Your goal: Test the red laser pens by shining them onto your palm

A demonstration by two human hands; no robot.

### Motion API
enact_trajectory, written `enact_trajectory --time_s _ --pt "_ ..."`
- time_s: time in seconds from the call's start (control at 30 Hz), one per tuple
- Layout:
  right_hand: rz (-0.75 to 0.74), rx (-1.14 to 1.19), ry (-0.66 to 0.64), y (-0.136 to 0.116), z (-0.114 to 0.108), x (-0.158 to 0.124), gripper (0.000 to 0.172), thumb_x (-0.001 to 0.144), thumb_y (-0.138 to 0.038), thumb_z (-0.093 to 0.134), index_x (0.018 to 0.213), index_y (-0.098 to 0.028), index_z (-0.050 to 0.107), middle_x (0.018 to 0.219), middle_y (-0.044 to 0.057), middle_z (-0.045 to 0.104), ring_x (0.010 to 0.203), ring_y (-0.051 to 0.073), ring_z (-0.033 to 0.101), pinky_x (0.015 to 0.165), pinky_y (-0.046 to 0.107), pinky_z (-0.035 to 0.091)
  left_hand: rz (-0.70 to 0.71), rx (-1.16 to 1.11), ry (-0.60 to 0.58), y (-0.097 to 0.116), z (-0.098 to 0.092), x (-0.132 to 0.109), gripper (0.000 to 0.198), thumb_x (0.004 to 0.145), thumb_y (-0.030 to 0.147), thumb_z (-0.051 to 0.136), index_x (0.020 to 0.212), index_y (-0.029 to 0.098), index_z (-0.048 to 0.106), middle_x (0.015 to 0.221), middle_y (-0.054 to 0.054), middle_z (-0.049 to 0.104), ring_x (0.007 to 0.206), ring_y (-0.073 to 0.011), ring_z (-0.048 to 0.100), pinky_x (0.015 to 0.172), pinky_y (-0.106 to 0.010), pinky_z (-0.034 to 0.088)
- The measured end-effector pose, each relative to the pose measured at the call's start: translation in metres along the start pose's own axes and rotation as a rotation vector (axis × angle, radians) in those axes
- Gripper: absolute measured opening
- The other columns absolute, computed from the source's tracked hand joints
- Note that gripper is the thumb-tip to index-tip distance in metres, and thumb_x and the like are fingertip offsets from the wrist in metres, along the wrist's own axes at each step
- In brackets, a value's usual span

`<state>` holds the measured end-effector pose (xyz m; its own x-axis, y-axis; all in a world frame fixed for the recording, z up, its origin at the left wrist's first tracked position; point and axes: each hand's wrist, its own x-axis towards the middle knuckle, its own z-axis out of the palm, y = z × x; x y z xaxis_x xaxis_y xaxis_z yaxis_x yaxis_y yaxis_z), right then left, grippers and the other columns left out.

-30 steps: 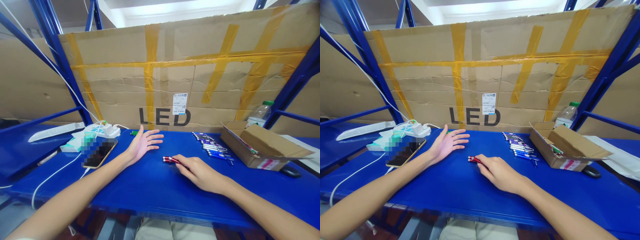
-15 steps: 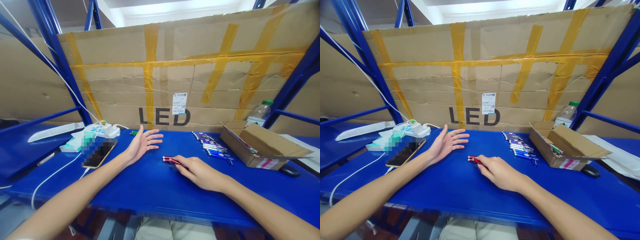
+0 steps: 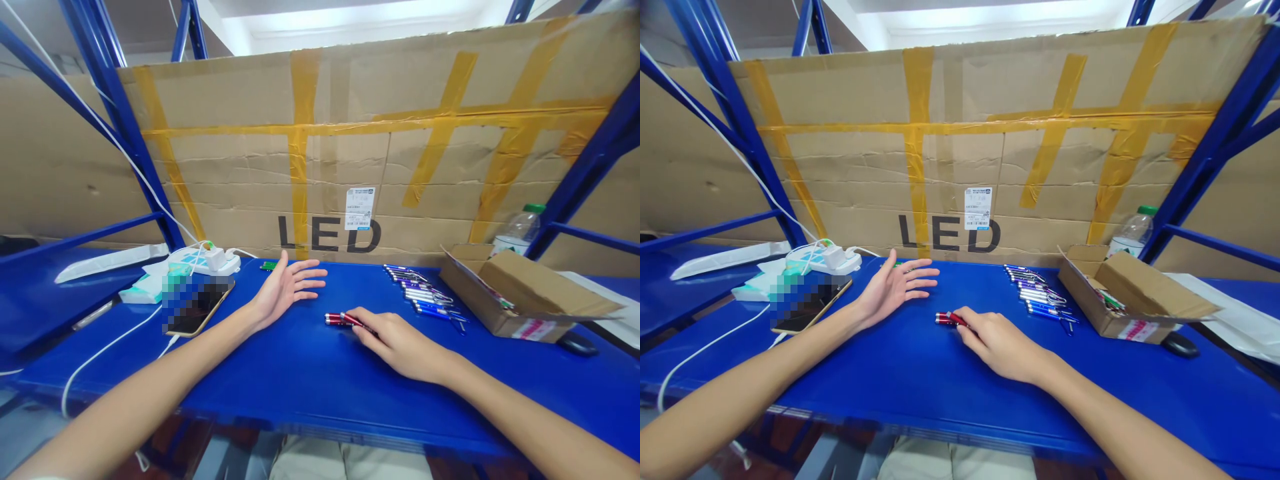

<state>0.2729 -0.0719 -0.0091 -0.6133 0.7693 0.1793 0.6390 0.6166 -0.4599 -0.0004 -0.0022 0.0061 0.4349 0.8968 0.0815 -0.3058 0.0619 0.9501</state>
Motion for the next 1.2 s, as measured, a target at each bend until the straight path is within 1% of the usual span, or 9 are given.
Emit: enact_trajectory --time_s 0.17,0.3,0.5,0.57,0.73,0.87,0.97,1.07,1.2 --pt "-0.026 0.011 -0.008 -0.004 0.000 -0.001 0.027 0.114 -0.040 0.043 0.124 -0.025 0.063 0.091 0.004 0.077 0.080 0.024 0.073 0.073 0.032 0.048 0.004 0.018 -0.003 -0.003 -0.003 0.001 0.079 0.107 0.075 0.031 0.142 0.014 0.066 0.148 -0.022 0.067 0.124 -0.0329 0.069 0.094 -0.040 0.057" --pt "0.089 -0.054 0.016 0.002 -0.006 -0.001 0.023 0.114 -0.040 0.040 0.122 -0.025 0.057 0.085 0.002 0.076 0.073 0.024 0.071 0.067 0.032 0.044 -0.005 0.037 -0.007 -0.006 -0.003 0.002 0.077 0.108 0.074 0.031 0.141 0.014 0.068 0.148 -0.022 0.067 0.121 -0.0312 0.070 0.094 -0.038 0.058" --pt "0.202 -0.209 0.001 0.014 -0.015 0.000 0.021 0.114 -0.041 0.040 0.112 -0.025 0.053 0.092 0.007 0.077 0.081 0.028 0.074 0.070 0.034 0.043 -0.012 0.063 0.005 -0.004 -0.002 0.002 0.072 0.111 0.069 0.031 0.139 0.016 0.069 0.147 -0.020 0.068 0.119 -0.0289 0.071 0.092 -0.036 0.059" --pt "0.170 -0.212 -0.005 0.014 -0.015 0.000 0.020 0.114 -0.039 0.041 0.111 -0.025 0.054 0.096 0.007 0.076 0.084 0.027 0.073 0.072 0.034 0.045 -0.008 0.074 0.002 -0.004 -0.003 0.001 0.071 0.110 0.069 0.034 0.141 0.016 0.069 0.147 -0.020 0.068 0.120 -0.0293 0.070 0.092 -0.036 0.059" --pt "-0.038 -0.127 0.005 0.004 -0.011 -0.001 0.020 0.114 -0.038 0.047 0.110 -0.025 0.062 0.109 0.006 0.071 0.094 0.024 0.070 0.082 0.035 0.050 -0.009 0.093 0.008 -0.004 -0.002 0.002 0.069 0.109 0.069 0.039 0.140 0.015 0.069 0.145 -0.021 0.069 0.118 -0.0289 0.071 0.089 -0.035 0.059" --pt "-0.146 -0.074 -0.037 0.002 -0.005 -0.001 0.025 0.114 -0.042 0.050 0.112 -0.024 0.067 0.108 0.007 0.071 0.101 0.024 0.066 0.090 0.036 0.051 -0.007 0.098 0.005 -0.005 -0.002 0.002 0.067 0.110 0.068 0.039 0.138 0.016 0.070 0.144 -0.020 0.070 0.115 -0.0275 0.071 0.087 -0.034 0.059" --pt "-0.148 -0.046 -0.073 0.000 -0.003 0.000 0.025 0.113 -0.043 0.054 0.111 -0.024 0.069 0.107 0.007 0.071 0.103 0.025 0.064 0.091 0.037 0.051 -0.006 0.101 0.006 -0.006 -0.002 0.002 0.066 0.110 0.067 0.038 0.137 0.017 0.071 0.143 -0.019 0.070 0.114 -0.0273 0.072 0.087 -0.034 0.059" --pt "-0.122 -0.021 -0.050 -0.001 -0.003 0.001 0.027 0.113 -0.044 0.053 0.109 -0.023 0.070 0.107 0.007 0.071 0.105 0.026 0.061 0.094 0.039 0.050 -0.009 0.104 0.008 -0.006 -0.002 0.002 0.065 0.111 0.066 0.038 0.137 0.017 0.071 0.142 -0.019 0.071 0.113 -0.0271 0.072 0.087 -0.034 0.059" --pt "-0.134 -0.067 0.007 0.000 -0.005 0.001 0.034 0.117 -0.040 0.041 0.127 -0.025 0.070 0.124 0.011 0.067 0.114 0.028 0.057 0.102 0.045 0.048 -0.007 0.109 0.010 -0.006 -0.002 0.002 0.066 0.111 0.067 0.037 0.138 0.017 0.071 0.142 -0.019 0.071 0.113 -0.0270 0.072 0.087 -0.034 0.059"
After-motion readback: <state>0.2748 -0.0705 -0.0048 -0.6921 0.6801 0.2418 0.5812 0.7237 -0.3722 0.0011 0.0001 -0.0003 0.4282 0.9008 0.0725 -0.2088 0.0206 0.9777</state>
